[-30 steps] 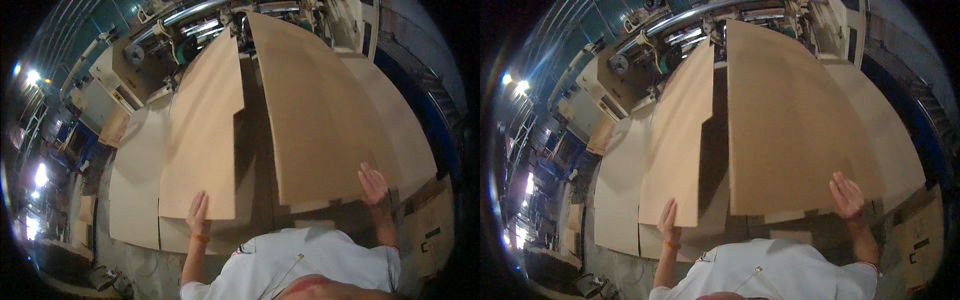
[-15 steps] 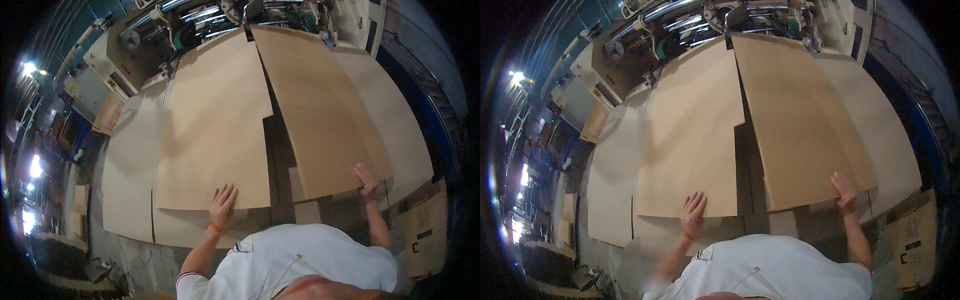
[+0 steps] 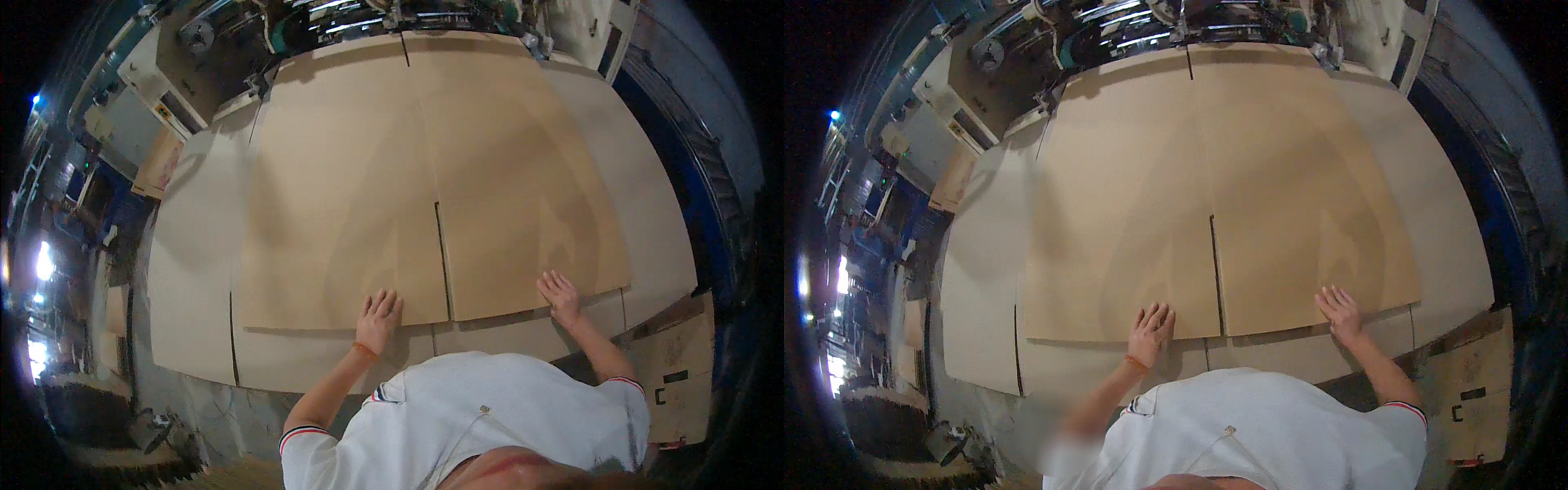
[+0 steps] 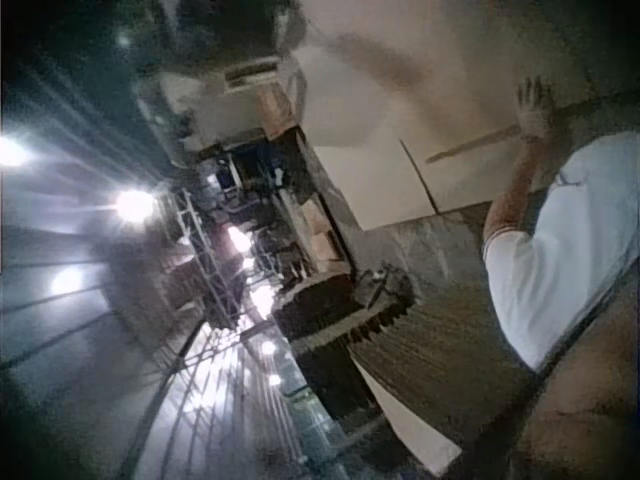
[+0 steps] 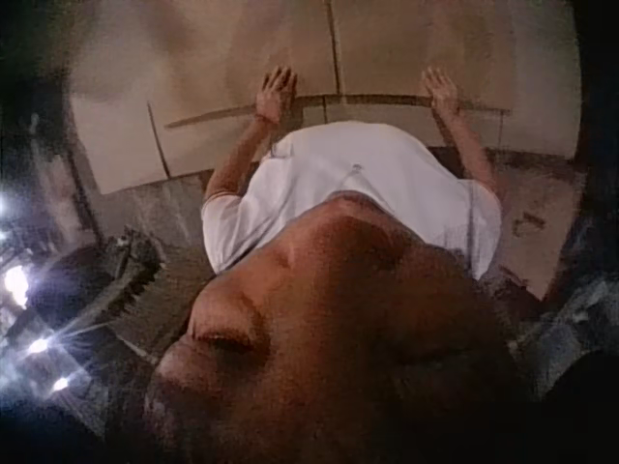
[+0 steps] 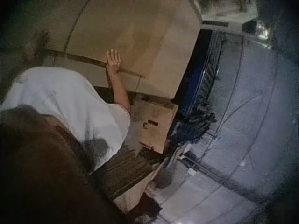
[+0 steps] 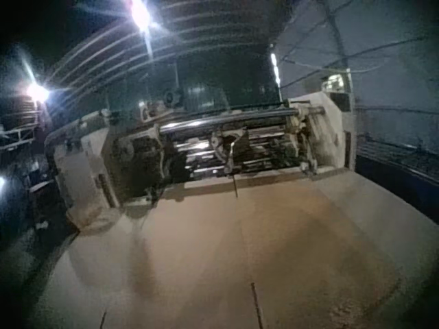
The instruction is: The person repeatedly folds large flat cardboard sheets by hand on a factory floor. They align the sheets, fold them in half, and place them aside, repeating the same motion throughout the clip.
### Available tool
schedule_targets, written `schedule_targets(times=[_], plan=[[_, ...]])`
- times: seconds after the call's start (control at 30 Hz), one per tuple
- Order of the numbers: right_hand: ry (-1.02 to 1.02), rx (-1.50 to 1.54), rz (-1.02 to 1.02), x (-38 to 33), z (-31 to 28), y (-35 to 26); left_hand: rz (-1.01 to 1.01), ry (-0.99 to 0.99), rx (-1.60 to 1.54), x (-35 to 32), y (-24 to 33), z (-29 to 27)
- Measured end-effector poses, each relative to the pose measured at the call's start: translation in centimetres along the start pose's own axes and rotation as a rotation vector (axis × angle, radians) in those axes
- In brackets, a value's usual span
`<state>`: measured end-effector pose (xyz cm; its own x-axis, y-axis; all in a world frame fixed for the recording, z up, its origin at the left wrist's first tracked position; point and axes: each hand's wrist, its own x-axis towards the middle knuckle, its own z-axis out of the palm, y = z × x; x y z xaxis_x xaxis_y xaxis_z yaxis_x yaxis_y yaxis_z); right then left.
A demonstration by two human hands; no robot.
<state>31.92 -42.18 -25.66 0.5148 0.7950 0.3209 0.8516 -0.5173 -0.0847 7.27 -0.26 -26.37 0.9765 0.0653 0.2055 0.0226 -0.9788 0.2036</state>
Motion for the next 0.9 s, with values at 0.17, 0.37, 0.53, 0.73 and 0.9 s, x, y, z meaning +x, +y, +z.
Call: schedule_targets(times=[0.17, 0.37, 0.53, 0.73, 0.9], plan=[[-0.001, -0.041, 0.012, 0.0, 0.1, -0.1, -0.026, 0.044, -0.058, 0.3, 0.5, -0.4], [0.018, 0.000, 0.060, -0.2, 0.2, -0.8, -0.011, 0.041, -0.119, 0.0, -0.2, 0.2], [-0.070, -0.006, 0.101, 0.1, -0.5, -1.7, -0.050, 0.051, -0.210, -0.5, 0.2, -0.1], [-0.168, 0.031, 0.107, -5.1, -1.5, -5.0, -0.036, 0.048, -0.232, -5.7, 1.5, -0.7], [-0.191, 0.021, 0.168, -8.8, -4.4, -10.1, -0.088, -0.013, -0.255, -10.9, 3.9, -2.4]])
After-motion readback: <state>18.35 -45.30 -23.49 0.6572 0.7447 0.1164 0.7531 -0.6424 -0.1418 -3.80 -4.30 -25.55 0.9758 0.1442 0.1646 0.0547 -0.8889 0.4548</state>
